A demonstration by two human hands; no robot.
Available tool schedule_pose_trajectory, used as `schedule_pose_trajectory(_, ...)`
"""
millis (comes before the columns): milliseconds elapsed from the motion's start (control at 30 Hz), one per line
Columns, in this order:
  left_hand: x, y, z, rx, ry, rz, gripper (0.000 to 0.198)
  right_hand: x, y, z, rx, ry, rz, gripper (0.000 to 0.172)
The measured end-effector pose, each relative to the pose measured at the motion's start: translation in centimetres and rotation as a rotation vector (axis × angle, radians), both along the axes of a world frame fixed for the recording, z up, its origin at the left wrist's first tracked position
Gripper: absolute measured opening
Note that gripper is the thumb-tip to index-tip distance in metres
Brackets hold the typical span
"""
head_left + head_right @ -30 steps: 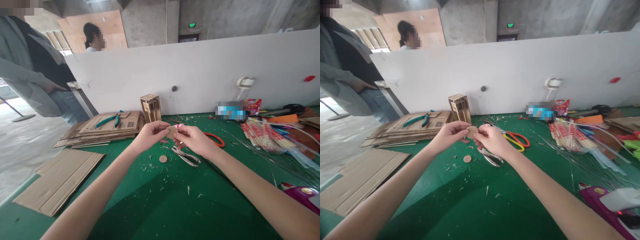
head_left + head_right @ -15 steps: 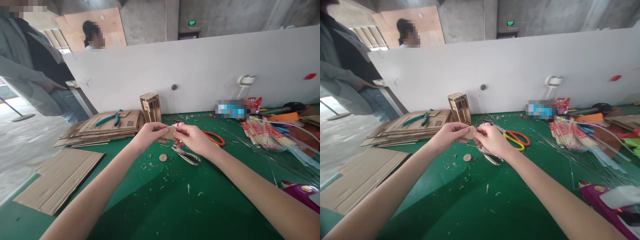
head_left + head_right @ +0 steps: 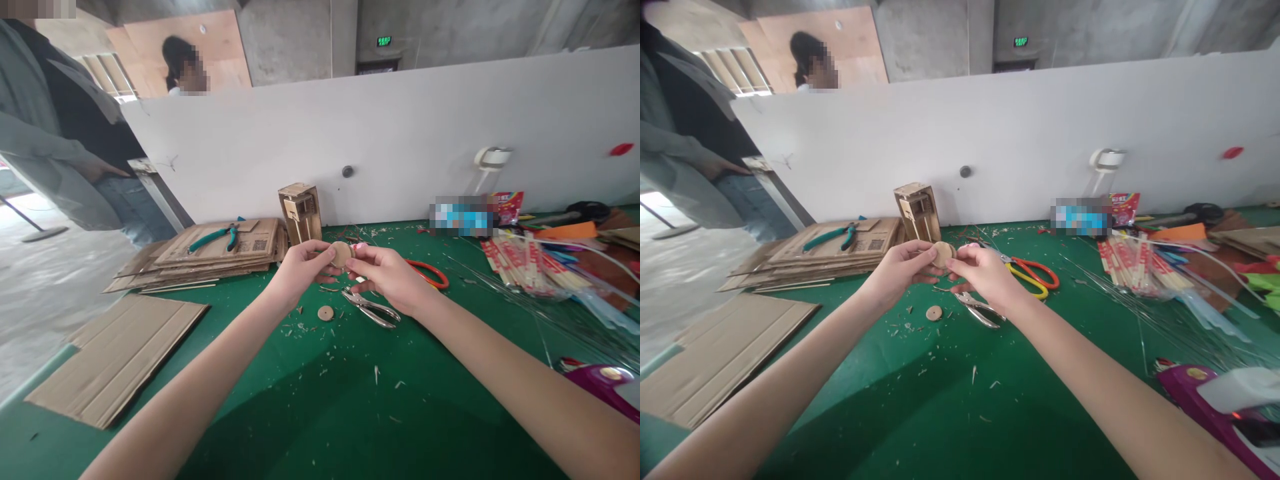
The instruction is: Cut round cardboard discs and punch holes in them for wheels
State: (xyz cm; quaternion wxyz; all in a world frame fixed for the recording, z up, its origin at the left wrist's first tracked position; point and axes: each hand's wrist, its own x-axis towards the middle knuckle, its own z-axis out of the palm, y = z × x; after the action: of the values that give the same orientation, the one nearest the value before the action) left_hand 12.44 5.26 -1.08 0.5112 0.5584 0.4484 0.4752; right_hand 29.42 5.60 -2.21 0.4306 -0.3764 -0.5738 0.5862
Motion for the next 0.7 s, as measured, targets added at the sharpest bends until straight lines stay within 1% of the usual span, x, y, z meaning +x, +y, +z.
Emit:
schedule_pose_trajectory(67,0.1,0.0,0.1,-0.015,0.001,0.002,0.015,0.0,0.0,0.2,-0.044,0.017,-0.017,0.01)
schedule_pose_trajectory(167,0.1,0.0,0.1,-0.05,-0.02,0.013,0.015,0.0,0.0,0.4,-0.09,0.055,-0.001,0.006)
schedule_pose_trajectory(300,0.0,0.1,-0.1,-0.051,-0.045,0.029,0.029,0.2,0.1,0.3,-0.098,0.077,0.008,0.004)
schedule_pose_trajectory(467,0.1,0.2,-0.6,0.011,-0.019,0.05,0.028,0.2,0.2,0.2,-0.064,0.063,0.014,0.002)
schedule_pose_trajectory(567,0.2,0.3,-0.8,0.075,-0.01,0.047,0.028,0.2,0.3,0.2,-0.033,0.024,0.024,0.005)
schedule_pose_trajectory(700,0.0,0.4,-1.0,0.072,0.002,0.029,0.03,0.3,0.4,0.1,0.037,-0.09,-0.031,0.011)
